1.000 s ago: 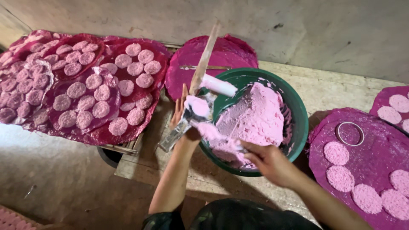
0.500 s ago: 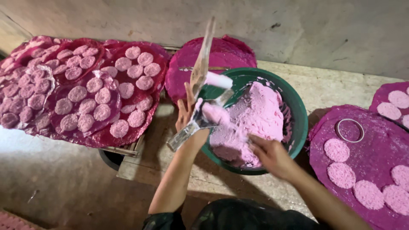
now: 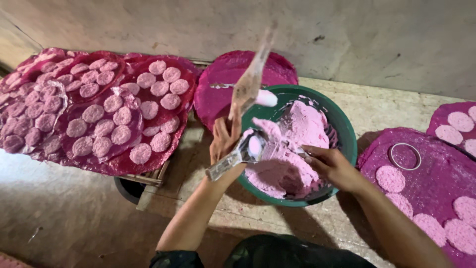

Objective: The person scoops pink dough from a green bowl using a metal scoop and a wooden stick, then presses the dough into a circular metal mold on a pink tray. The person repeatedly fills the mold, levels the dough, and releases the shaped portions onto the tray.

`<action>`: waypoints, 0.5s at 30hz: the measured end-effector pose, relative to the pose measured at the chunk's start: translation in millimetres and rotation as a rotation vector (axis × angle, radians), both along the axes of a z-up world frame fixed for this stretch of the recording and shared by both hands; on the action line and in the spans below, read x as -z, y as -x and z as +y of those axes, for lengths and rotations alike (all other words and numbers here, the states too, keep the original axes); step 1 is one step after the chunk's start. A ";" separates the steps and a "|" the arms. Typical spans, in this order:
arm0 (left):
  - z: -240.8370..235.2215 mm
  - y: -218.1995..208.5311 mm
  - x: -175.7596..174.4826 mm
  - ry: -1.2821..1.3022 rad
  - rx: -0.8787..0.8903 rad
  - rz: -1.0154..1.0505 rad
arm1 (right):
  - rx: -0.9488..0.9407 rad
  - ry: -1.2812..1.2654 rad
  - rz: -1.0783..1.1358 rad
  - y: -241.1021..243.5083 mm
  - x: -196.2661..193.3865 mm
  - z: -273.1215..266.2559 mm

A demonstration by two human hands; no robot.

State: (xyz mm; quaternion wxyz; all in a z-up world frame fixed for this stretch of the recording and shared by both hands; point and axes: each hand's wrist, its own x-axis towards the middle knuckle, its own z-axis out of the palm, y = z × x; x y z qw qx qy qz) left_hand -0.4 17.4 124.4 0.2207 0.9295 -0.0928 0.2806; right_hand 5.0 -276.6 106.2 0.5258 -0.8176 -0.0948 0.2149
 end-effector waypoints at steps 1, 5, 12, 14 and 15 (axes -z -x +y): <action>0.0 -2.4 -1.5 -0.036 0.024 -0.028 | -0.039 0.020 -0.021 -5.0 -0.8 -3.4; 6.3 -10.5 0.8 -0.307 0.023 -0.020 | -0.141 0.312 -0.145 -10.0 -9.2 -15.4; 17.5 -21.8 13.7 -0.509 -0.096 -0.158 | -0.306 0.144 -0.421 -22.8 -24.6 -33.2; 17.9 -25.0 18.2 -0.630 -0.080 -0.047 | -0.255 0.231 -0.283 -22.8 -16.1 -34.4; 20.2 -27.8 20.6 -0.739 -0.065 0.060 | -0.236 0.145 -0.181 -22.8 -10.7 -33.8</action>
